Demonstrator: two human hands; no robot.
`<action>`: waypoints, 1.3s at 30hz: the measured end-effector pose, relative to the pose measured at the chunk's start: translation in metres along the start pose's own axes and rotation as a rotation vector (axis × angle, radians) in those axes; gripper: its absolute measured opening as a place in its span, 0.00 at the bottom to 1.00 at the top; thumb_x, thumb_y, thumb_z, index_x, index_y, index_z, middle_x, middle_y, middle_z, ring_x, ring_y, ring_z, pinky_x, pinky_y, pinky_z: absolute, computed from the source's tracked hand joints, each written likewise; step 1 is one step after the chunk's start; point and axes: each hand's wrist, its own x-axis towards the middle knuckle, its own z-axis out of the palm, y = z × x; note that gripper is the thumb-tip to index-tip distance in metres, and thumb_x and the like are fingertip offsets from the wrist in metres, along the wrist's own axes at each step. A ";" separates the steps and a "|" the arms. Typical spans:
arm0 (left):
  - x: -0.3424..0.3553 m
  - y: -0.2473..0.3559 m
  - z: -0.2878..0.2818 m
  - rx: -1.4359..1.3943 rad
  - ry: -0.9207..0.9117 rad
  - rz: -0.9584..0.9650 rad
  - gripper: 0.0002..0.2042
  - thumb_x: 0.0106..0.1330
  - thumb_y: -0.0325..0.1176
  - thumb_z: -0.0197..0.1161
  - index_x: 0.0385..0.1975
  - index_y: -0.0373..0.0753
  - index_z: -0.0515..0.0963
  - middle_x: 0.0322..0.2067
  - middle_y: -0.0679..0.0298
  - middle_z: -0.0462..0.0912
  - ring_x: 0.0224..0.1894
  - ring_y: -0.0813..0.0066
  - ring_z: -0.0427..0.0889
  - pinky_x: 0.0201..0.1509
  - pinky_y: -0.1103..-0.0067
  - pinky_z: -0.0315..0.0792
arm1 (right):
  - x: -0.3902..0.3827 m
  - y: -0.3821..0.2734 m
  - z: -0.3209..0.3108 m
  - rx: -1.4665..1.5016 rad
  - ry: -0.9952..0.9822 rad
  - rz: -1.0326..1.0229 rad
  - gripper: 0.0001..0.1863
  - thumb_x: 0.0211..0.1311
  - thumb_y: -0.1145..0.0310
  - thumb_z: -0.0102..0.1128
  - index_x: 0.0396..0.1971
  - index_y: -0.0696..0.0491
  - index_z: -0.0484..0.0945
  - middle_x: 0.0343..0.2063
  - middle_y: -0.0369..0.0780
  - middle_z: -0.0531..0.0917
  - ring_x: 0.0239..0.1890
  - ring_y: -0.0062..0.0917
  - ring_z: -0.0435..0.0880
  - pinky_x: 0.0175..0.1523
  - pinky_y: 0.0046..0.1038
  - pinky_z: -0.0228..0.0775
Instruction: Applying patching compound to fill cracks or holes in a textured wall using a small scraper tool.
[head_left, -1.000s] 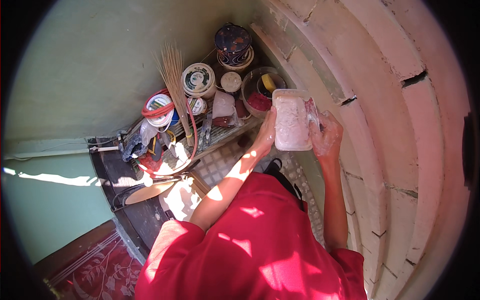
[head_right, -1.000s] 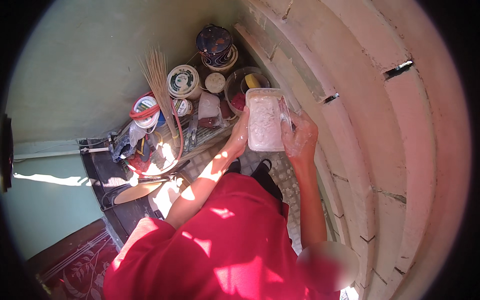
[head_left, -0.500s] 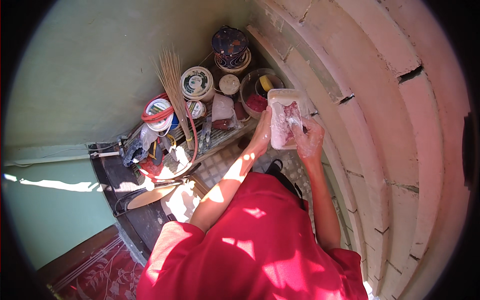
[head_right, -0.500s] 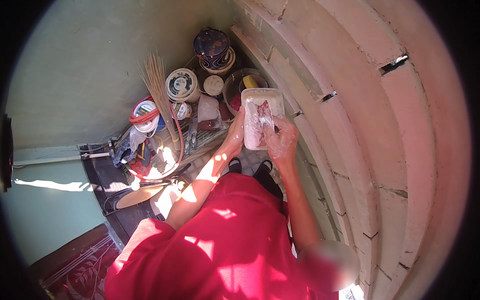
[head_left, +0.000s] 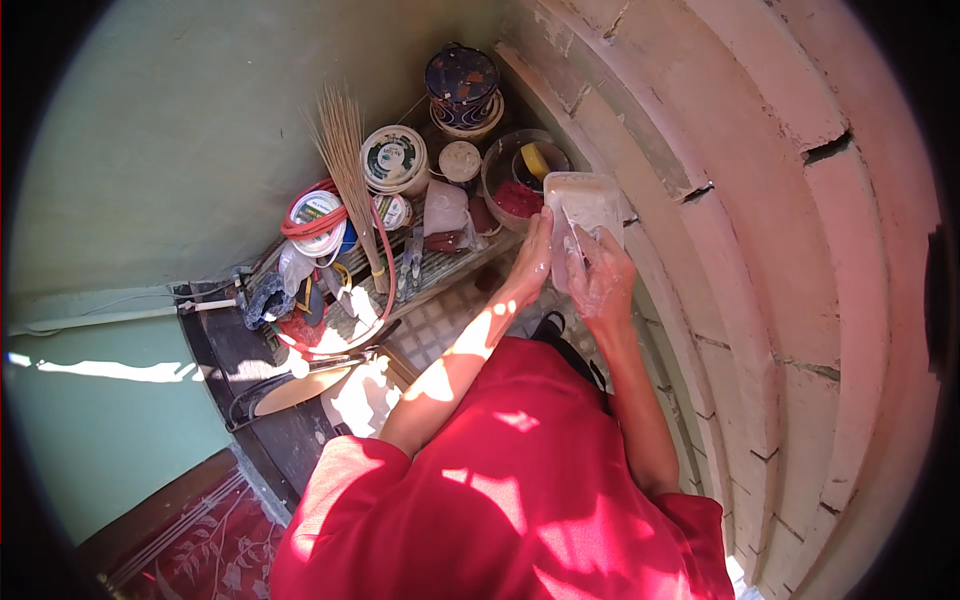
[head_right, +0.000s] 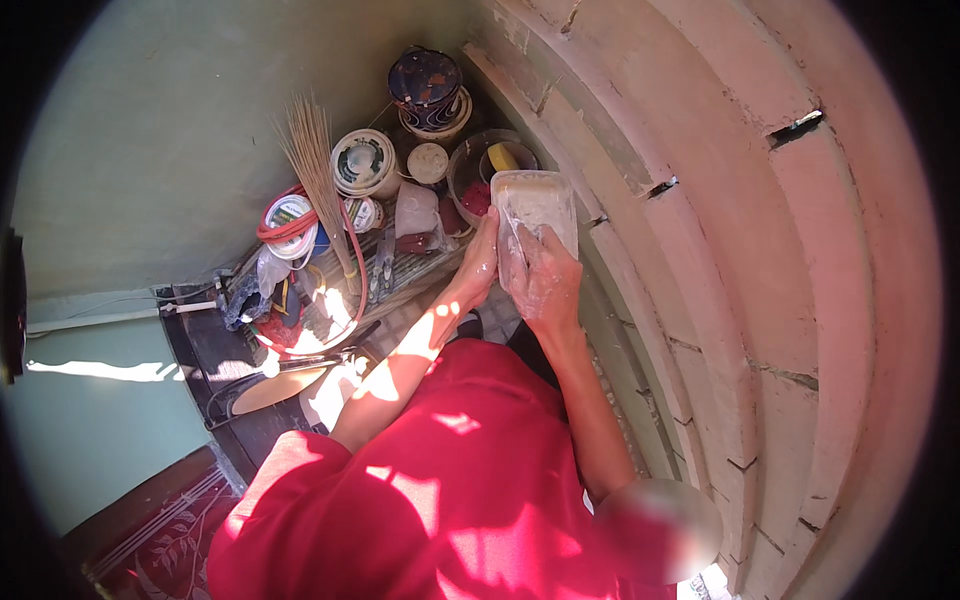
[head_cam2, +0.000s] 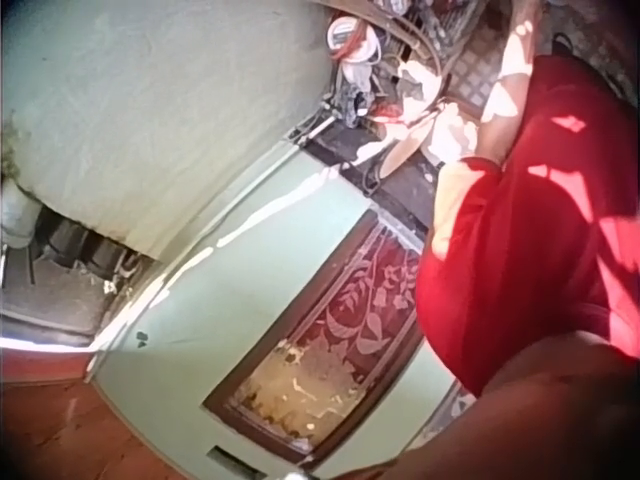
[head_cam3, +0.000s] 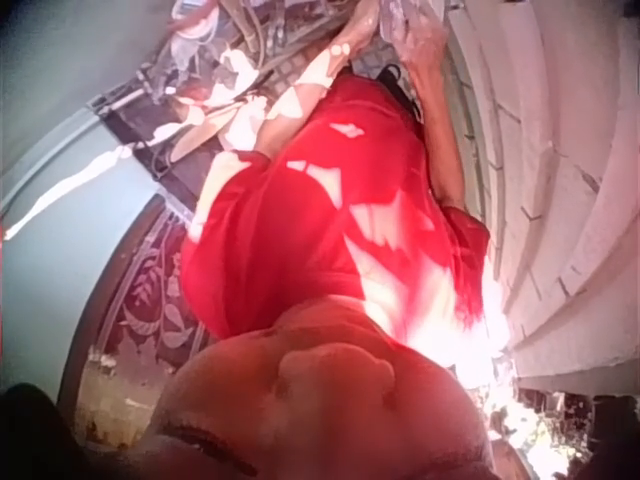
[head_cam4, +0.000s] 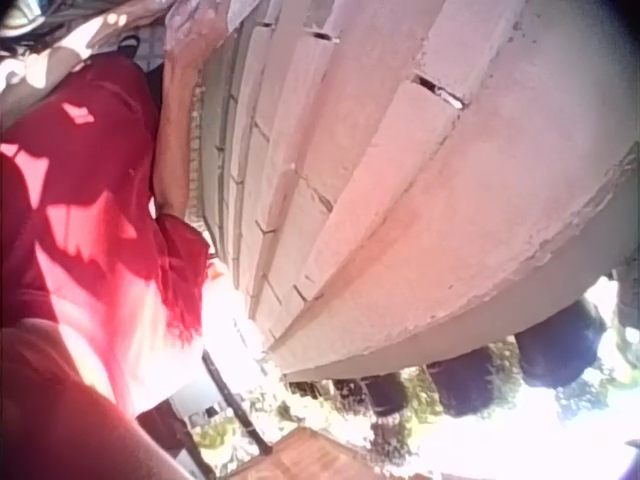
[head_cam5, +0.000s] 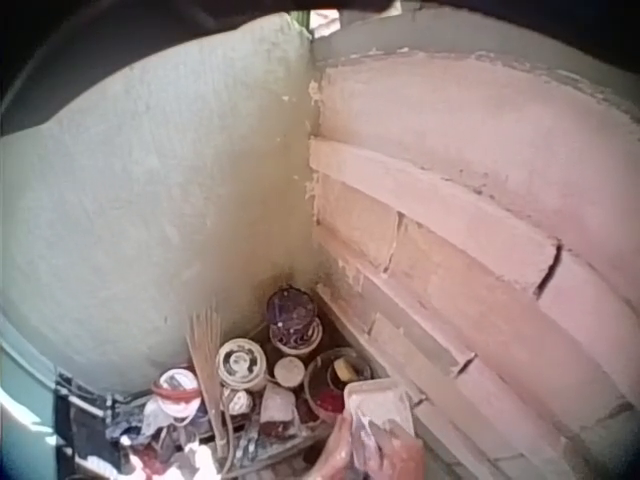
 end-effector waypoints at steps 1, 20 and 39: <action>-0.001 0.000 -0.001 -0.012 0.004 -0.034 0.28 0.73 0.56 0.35 0.52 0.34 0.65 0.49 0.58 0.71 0.53 0.72 0.68 0.60 0.76 0.61 | 0.001 0.000 0.001 0.046 0.016 -0.004 0.14 0.53 0.72 0.56 0.40 0.59 0.81 0.25 0.49 0.77 0.27 0.41 0.79 0.33 0.35 0.69; 0.000 -0.009 -0.003 -0.075 -0.005 -0.032 0.32 0.73 0.56 0.37 0.63 0.33 0.59 0.61 0.55 0.64 0.62 0.70 0.64 0.65 0.76 0.58 | 0.014 0.015 -0.036 -0.027 0.027 0.060 0.14 0.50 0.74 0.56 0.38 0.58 0.80 0.26 0.50 0.76 0.28 0.45 0.78 0.34 0.38 0.69; 0.001 -0.002 0.006 -0.020 0.024 -0.013 0.30 0.73 0.55 0.37 0.60 0.33 0.61 0.57 0.56 0.68 0.59 0.71 0.65 0.64 0.77 0.56 | 0.015 0.031 -0.013 0.006 0.062 -0.049 0.14 0.52 0.72 0.56 0.38 0.58 0.81 0.22 0.48 0.74 0.24 0.39 0.75 0.30 0.34 0.66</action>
